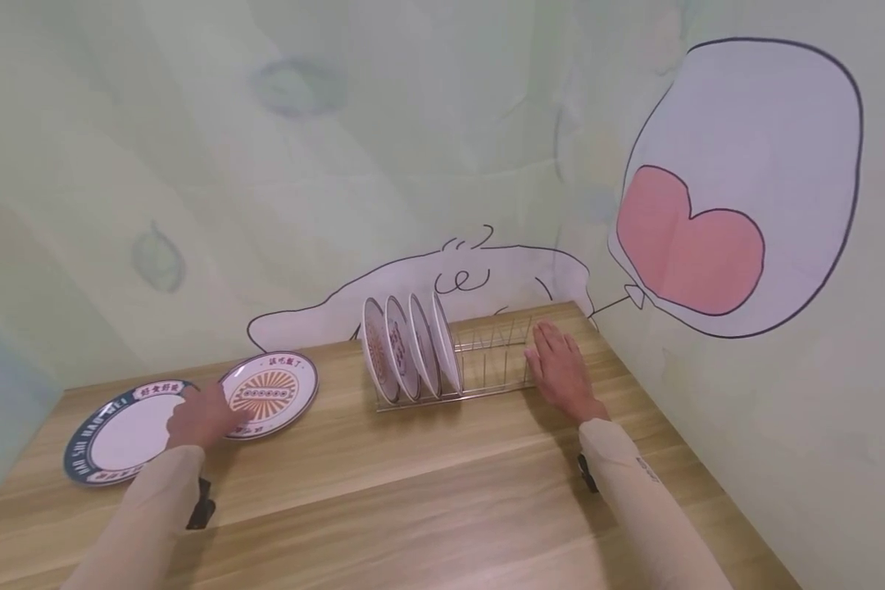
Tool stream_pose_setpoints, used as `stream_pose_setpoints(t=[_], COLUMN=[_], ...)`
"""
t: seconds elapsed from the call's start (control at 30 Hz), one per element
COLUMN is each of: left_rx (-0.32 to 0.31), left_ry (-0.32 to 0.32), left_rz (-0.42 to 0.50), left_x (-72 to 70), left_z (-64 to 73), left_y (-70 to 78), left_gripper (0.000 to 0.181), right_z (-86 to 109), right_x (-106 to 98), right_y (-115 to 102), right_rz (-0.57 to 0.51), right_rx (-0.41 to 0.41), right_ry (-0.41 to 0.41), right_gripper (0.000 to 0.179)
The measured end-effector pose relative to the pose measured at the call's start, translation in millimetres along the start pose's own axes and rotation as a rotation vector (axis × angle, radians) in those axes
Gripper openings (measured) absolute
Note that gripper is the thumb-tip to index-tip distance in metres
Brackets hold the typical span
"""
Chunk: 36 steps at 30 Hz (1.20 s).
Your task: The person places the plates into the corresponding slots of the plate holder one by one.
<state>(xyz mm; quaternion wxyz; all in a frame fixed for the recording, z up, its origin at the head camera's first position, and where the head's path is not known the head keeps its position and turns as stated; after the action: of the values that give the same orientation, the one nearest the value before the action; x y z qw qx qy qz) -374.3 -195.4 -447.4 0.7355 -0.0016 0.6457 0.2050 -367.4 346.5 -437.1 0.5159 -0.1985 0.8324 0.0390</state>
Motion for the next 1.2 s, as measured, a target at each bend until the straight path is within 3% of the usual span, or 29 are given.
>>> stream_pose_setpoints(t=[0.33, 0.6, 0.77, 1.1, 1.2], left_rx=[-0.015, -0.011, 0.006, 0.0, -0.036], left_ry=[0.042, 0.02, -0.017, -0.167, -0.196], left_rz=[-0.041, -0.014, 0.025, 0.164, 0.215], left_x=[2.7, 7.7, 10.4, 15.0, 16.7], left_z=[-2.0, -4.2, -4.5, -3.0, -6.7], left_y=[3.1, 10.0, 13.0, 17.8, 14.0], left_gripper=[0.074, 0.077, 0.082, 0.099, 0.104], right_z=[2.2, 2.7, 1.7, 1.5, 1.5], right_x=[1.6, 3.6, 1.0, -0.4, 0.7], right_y=[-0.6, 1.9, 1.5, 2.1, 1.0], right_rz=[0.002, -0.004, -0.006, -0.002, -0.005], right_rx=[-0.007, -0.007, -0.008, 0.0, -0.003], right_ry=[0.007, 0.011, 0.012, 0.014, 0.013], right_gripper=[0.051, 0.051, 0.051, 0.05, 0.05])
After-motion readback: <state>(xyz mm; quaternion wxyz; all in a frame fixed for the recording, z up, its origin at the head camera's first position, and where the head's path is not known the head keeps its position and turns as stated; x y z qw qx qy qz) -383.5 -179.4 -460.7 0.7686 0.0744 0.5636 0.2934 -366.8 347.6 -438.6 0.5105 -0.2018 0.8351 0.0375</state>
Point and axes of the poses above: each hand's wrist, its own z-axis away from the middle knuckle, its own x-axis out of the palm, y = z × x, the point moved 6 cm from there along -z, towards the middle knuckle, and after that the axes turned 6 degrees about -x, right-handed, at the moved point
